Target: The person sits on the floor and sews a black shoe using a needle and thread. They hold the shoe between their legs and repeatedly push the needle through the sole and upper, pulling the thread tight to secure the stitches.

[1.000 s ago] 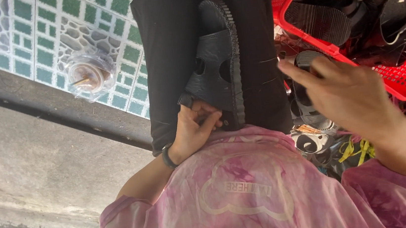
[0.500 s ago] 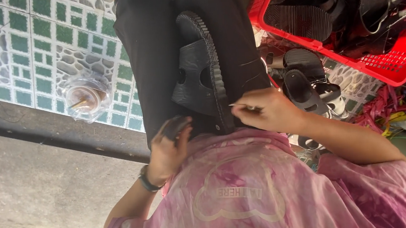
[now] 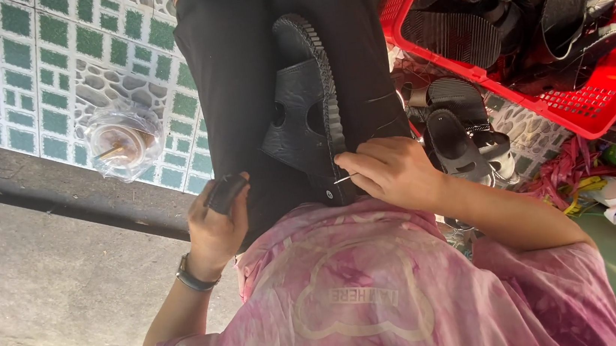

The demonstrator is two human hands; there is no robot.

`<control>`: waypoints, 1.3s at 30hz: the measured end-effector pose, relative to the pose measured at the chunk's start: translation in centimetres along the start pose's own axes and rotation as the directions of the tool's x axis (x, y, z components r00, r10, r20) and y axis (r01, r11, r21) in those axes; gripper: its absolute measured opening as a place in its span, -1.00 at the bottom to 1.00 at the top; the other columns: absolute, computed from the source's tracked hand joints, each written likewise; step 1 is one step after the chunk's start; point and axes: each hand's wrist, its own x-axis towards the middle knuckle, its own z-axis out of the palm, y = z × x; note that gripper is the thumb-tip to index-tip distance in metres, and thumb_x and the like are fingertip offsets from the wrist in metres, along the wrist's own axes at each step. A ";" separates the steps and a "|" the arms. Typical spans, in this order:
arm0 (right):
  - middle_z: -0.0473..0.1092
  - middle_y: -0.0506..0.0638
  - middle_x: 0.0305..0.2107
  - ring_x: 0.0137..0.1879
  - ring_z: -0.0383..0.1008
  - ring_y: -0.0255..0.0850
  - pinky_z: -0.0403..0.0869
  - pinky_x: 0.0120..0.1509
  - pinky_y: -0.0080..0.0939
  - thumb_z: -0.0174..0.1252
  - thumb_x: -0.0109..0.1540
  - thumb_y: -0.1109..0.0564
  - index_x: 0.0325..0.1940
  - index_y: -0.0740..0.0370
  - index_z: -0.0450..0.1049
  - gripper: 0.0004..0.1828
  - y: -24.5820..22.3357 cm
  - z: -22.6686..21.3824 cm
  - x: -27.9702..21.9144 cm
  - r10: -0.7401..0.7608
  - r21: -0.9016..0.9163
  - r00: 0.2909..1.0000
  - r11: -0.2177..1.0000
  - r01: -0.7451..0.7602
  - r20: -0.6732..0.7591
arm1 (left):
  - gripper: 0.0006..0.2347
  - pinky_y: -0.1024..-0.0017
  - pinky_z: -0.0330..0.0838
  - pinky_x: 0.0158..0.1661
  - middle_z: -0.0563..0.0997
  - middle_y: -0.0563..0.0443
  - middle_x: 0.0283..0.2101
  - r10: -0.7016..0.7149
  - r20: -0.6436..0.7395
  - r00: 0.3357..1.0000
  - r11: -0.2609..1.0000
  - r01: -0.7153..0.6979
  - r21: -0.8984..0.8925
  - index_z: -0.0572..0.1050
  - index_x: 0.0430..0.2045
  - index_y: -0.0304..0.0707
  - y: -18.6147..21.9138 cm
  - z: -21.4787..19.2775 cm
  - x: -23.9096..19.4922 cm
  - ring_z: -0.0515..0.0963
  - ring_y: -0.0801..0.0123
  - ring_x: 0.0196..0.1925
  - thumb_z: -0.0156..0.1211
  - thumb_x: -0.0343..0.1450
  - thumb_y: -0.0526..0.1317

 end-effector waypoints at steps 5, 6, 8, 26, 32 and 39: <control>0.34 -0.03 -0.64 -0.59 0.40 -0.15 0.41 -0.50 -0.26 0.14 0.23 0.24 -0.26 0.20 0.54 -0.93 -1.2 -3.8 1.2 0.151 0.503 0.968 0.832 -0.233 0.199 | -0.85 0.39 0.52 -0.48 0.64 -0.01 -0.37 0.025 -0.047 0.999 1.000 -0.024 0.014 0.59 -0.28 -0.28 0.5 0.7 -0.6 0.65 0.22 -0.48 0.36 0.33 -0.44; 0.37 -0.04 -0.63 -0.59 0.42 -0.16 0.42 -0.52 -0.29 0.17 0.21 0.22 -0.24 0.18 0.55 -0.93 -1.4 -4.2 0.7 0.174 0.412 0.969 0.881 -0.231 0.173 | -0.85 0.37 0.52 -0.50 0.63 -0.03 -0.40 0.056 -0.050 0.997 0.997 -0.058 -0.043 0.58 -0.28 -0.32 1.0 0.7 0.0 0.65 0.19 -0.50 0.33 0.32 -0.48; 0.36 0.00 -0.60 -0.56 0.43 -0.13 0.44 -0.49 -0.23 0.17 0.24 0.18 -0.11 0.23 0.53 -0.84 -1.3 -3.1 1.3 0.103 0.208 0.990 0.971 -0.121 0.099 | -0.86 0.32 0.52 -0.51 0.61 -0.09 -0.42 0.071 -0.060 0.996 0.993 -0.076 -0.088 0.55 -0.31 -0.37 2.1 1.3 1.3 0.64 0.12 -0.52 0.29 0.33 -0.52; 0.30 -0.08 -0.50 -0.47 0.42 -0.26 0.45 -0.40 -0.38 0.10 0.24 0.35 -0.11 0.19 0.50 -0.81 -0.3 -0.9 -0.1 0.002 -0.272 1.000 0.962 0.003 0.019 | -0.87 0.35 0.45 -0.59 0.59 -0.09 -0.45 0.140 -0.098 0.985 0.973 -0.155 -0.169 0.49 -0.32 -0.38 3.4 0.9 3.3 0.63 0.11 -0.54 0.21 0.36 -0.54; 0.27 0.04 -0.62 -0.61 0.30 -0.18 0.32 -0.62 -0.25 0.17 0.13 0.31 -0.32 0.25 0.49 -0.94 2.6 -0.5 -4.0 0.520 0.641 0.838 0.590 -0.491 0.162 | -0.94 0.31 0.50 -0.45 0.65 -0.08 -0.45 -0.094 -0.113 0.989 0.996 0.093 -0.017 0.58 -0.39 -0.27 -1.8 1.1 -1.6 0.65 0.10 -0.47 0.31 0.37 -0.42; 0.42 -0.30 -0.39 -0.32 0.36 -0.58 0.29 -0.24 -0.61 0.29 0.32 -0.08 0.00 0.03 0.57 -0.75 8.8 -12.9 -9.1 0.555 0.677 0.774 -0.698 0.232 0.306 | -0.80 0.23 0.61 -0.09 0.66 -0.38 -0.10 -0.422 -0.041 0.905 0.798 0.393 0.458 0.59 -0.05 -0.63 -13.2 -8.8 -4.1 0.67 -0.02 -0.09 0.09 0.50 -0.64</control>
